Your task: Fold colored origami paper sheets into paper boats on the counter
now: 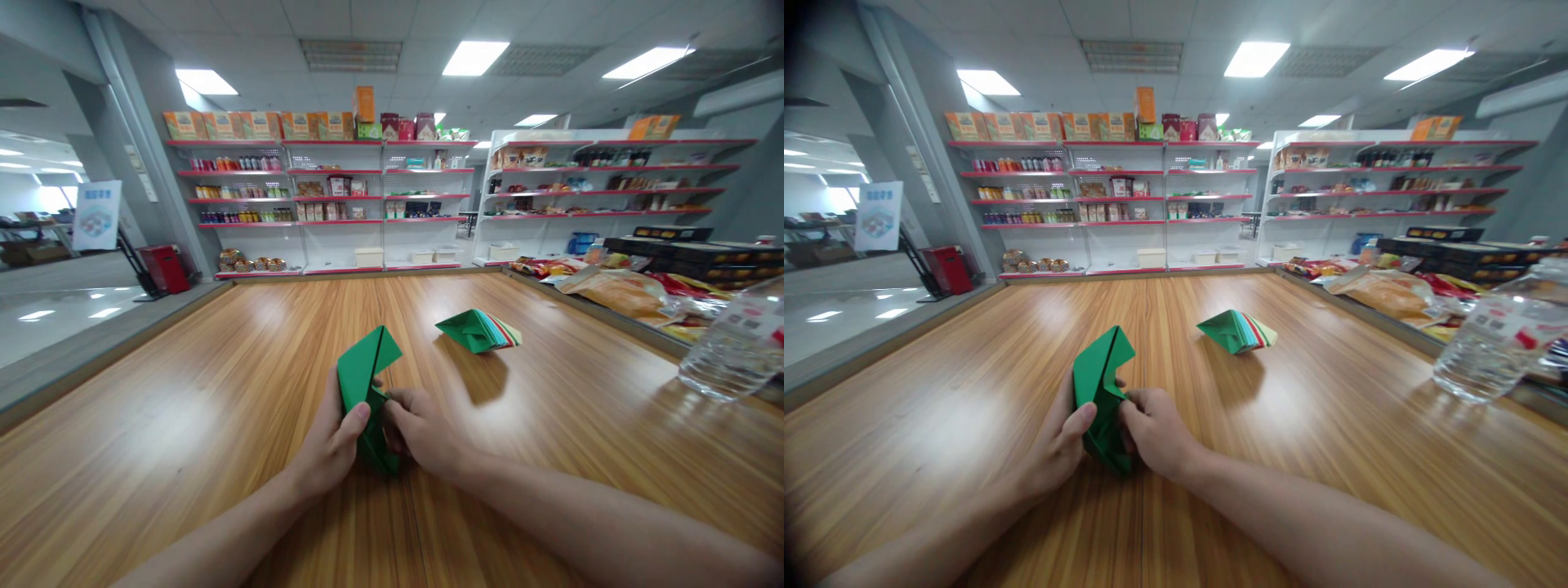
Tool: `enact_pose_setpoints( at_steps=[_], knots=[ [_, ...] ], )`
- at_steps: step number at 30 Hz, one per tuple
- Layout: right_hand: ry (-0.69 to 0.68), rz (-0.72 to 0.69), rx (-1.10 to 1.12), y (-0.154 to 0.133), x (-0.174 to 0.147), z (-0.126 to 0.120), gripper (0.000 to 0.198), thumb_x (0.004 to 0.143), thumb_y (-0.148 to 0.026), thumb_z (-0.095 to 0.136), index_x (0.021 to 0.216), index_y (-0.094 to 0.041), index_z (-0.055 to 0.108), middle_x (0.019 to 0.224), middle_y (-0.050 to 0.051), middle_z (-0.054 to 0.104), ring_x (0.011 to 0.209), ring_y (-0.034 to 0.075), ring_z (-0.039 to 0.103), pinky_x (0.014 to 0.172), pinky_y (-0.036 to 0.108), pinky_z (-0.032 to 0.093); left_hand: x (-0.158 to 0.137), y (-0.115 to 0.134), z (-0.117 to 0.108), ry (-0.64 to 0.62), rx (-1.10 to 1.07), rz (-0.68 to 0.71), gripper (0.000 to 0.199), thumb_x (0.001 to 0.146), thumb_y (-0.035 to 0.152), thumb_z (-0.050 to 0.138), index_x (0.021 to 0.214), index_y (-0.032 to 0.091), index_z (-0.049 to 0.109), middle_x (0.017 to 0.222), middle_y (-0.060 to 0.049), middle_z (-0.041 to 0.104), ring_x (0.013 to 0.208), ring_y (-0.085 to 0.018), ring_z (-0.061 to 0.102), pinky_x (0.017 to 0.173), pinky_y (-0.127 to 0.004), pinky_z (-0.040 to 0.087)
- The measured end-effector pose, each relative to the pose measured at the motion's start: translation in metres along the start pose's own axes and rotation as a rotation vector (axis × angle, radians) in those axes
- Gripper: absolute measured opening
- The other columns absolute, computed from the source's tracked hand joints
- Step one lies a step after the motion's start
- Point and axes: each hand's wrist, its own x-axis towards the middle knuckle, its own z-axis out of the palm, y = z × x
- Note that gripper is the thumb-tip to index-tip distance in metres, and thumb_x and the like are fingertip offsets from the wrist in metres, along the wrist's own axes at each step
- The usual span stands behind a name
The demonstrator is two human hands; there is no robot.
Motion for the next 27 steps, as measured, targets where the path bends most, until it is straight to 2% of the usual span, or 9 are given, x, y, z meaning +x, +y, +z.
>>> enact_pose_setpoints(
  at_steps=[4,8,10,12,15,18,20,24,27],
  knots=[
    [0.162,0.049,0.171,0.001,0.004,-0.007,0.026,0.070,-0.030,0.049,0.048,-0.020,0.039,0.038,-0.006,0.038,0.034,0.007,0.034,0.036,0.021,0.023,0.008,0.006,-0.002,0.070,0.015,-0.006,0.046,0.088,0.038,0.045,0.129,0.016,0.046,0.121,-0.010,0.058,0.111,-0.026,0.054,0.099,-0.037,0.038],
    [0.195,0.051,0.034,0.009,0.011,-0.014,0.028,0.072,-0.030,0.046,0.047,-0.020,0.038,0.041,-0.004,0.038,0.039,0.008,0.037,0.040,0.022,0.024,0.012,0.013,-0.003,0.095,-0.025,-0.061,0.049,0.086,0.041,0.047,0.127,0.014,0.049,0.122,-0.010,0.059,0.111,-0.027,0.055,0.095,-0.035,0.041],
    [0.237,0.005,-0.150,0.013,0.013,-0.016,0.025,0.073,-0.029,0.048,0.051,-0.020,0.040,0.046,-0.003,0.041,0.043,0.010,0.039,0.042,0.023,0.026,0.013,0.012,-0.003,0.124,-0.016,-0.075,0.047,0.086,0.042,0.048,0.122,0.013,0.053,0.118,-0.010,0.062,0.109,-0.026,0.056,0.093,-0.034,0.043],
    [0.372,-0.083,-0.396,0.013,0.013,-0.019,0.018,0.071,-0.028,0.055,0.060,-0.019,0.044,0.052,-0.004,0.044,0.048,0.011,0.042,0.046,0.024,0.027,0.013,0.006,-0.005,0.180,-0.014,-0.100,0.042,0.085,0.044,0.049,0.112,0.013,0.059,0.111,-0.010,0.065,0.105,-0.026,0.058,0.091,-0.033,0.044],
    [0.555,-0.326,-0.840,0.005,0.009,-0.022,0.017,0.071,-0.026,0.063,0.076,-0.018,0.049,0.065,0.000,0.053,0.060,0.015,0.047,0.055,0.027,0.032,0.015,-0.007,-0.010,0.262,-0.053,-0.195,0.043,0.084,0.051,0.047,0.089,0.012,0.065,0.093,-0.009,0.070,0.094,-0.026,0.062,0.084,-0.034,0.047],
    [0.405,-0.618,-1.205,-0.003,0.004,-0.023,0.003,0.081,-0.015,0.054,0.080,-0.018,0.056,0.075,0.005,0.061,0.076,0.020,0.052,0.068,0.032,0.036,0.016,-0.016,-0.013,0.260,-0.083,-0.259,0.045,0.083,0.054,0.046,0.076,0.014,0.063,0.080,-0.008,0.070,0.083,-0.026,0.064,0.077,-0.034,0.049],
    [0.289,-0.678,-1.300,-0.005,0.003,-0.024,0.014,0.084,-0.011,0.049,0.090,-0.018,0.061,0.077,0.006,0.063,0.080,0.021,0.054,0.073,0.034,0.036,0.016,-0.017,-0.014,0.227,-0.096,-0.238,0.043,0.084,0.052,0.045,0.078,0.014,0.064,0.083,-0.007,0.071,0.087,-0.026,0.064,0.082,-0.035,0.049],
    [0.292,-0.511,-1.170,0.002,0.007,-0.025,0.030,0.084,-0.020,0.054,0.113,-0.013,0.058,0.079,0.006,0.066,0.076,0.021,0.059,0.071,0.033,0.040,0.016,-0.008,-0.011,0.136,-0.124,-0.144,0.043,0.087,0.046,0.044,0.105,0.013,0.065,0.113,-0.010,0.067,0.113,-0.026,0.056,0.099,-0.036,0.040],
    [0.345,-0.314,-0.966,0.008,0.012,-0.026,0.029,0.085,-0.030,0.055,0.109,-0.015,0.061,0.069,0.003,0.065,0.063,0.018,0.059,0.060,0.029,0.039,0.015,-0.002,-0.008,0.051,-0.090,-0.121,0.047,0.088,0.042,0.045,0.119,0.011,0.060,0.128,-0.011,0.059,0.124,-0.027,0.048,0.106,-0.036,0.033]
  ],
)
